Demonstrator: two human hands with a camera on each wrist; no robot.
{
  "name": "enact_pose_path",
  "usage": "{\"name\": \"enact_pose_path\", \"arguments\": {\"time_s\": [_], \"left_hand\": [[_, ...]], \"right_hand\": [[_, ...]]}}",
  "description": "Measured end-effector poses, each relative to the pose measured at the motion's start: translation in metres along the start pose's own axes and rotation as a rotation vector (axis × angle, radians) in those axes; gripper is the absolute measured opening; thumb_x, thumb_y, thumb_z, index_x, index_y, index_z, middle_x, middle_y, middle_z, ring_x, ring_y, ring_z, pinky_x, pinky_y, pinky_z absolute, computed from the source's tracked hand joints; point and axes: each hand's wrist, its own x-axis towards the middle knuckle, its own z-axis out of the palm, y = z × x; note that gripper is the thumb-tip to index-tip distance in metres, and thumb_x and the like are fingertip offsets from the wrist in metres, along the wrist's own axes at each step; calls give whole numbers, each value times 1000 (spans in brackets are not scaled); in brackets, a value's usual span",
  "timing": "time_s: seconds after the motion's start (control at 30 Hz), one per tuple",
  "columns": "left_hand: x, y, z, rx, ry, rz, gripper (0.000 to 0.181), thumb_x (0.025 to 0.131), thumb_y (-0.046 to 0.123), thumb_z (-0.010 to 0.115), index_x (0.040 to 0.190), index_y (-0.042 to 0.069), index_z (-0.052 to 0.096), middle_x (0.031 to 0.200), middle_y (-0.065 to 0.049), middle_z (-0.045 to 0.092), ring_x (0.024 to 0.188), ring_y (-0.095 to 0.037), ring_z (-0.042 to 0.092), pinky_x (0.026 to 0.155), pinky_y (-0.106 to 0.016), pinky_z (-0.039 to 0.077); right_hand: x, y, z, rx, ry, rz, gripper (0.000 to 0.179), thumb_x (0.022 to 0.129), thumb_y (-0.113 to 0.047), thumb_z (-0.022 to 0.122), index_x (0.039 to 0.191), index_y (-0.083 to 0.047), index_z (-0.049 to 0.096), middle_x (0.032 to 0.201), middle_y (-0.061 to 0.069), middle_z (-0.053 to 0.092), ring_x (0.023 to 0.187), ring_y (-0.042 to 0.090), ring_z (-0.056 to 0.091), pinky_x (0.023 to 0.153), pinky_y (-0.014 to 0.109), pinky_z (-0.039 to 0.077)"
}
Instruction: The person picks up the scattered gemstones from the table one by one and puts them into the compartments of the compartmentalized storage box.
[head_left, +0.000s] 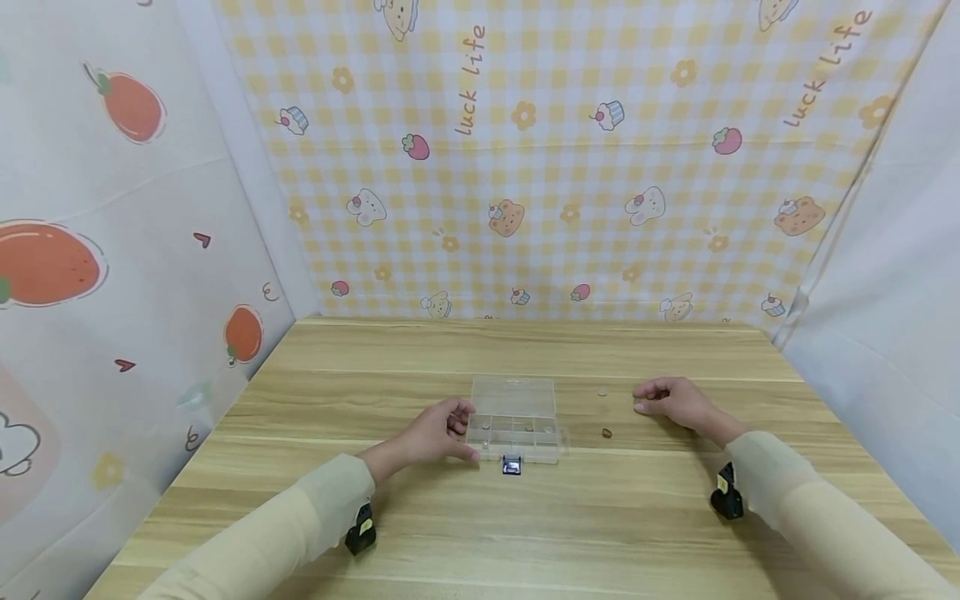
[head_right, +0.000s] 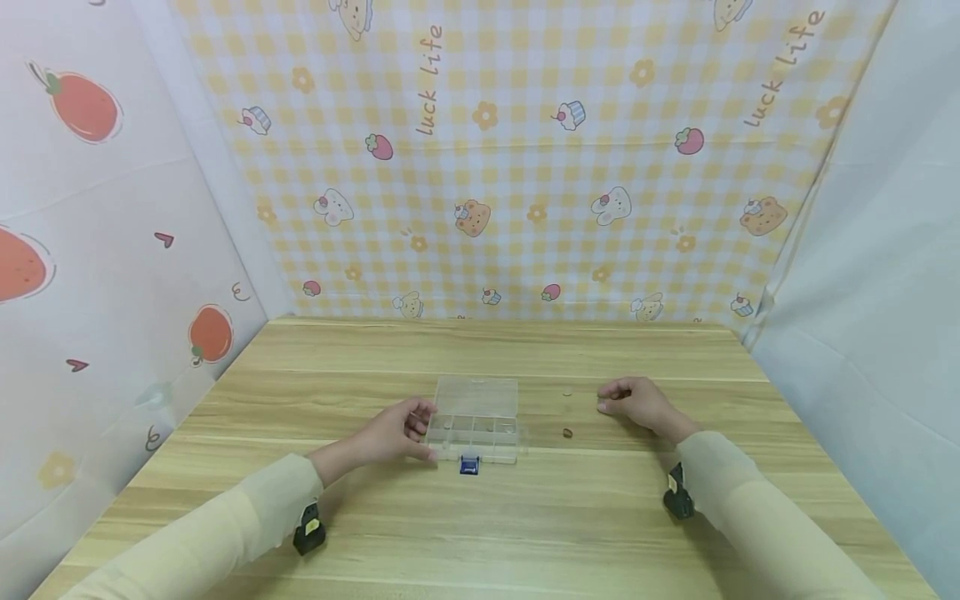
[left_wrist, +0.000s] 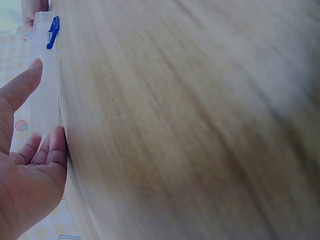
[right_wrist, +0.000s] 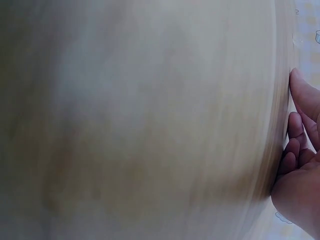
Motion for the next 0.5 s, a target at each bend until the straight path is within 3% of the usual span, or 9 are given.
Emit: {"name": "enact_pose_path", "arguments": {"time_s": [0.5], "left_hand": [[0, -2, -1, 9, 1, 2, 68, 69, 10, 89, 124, -2, 52, 111, -9, 54, 97, -22, 52, 85, -33, 48]], "right_hand": [[-2, -6, 1, -26, 15, -2, 31, 86, -22, 76, 107, 0, 70, 105, 12, 65, 89, 21, 53, 78, 33, 43]]}}
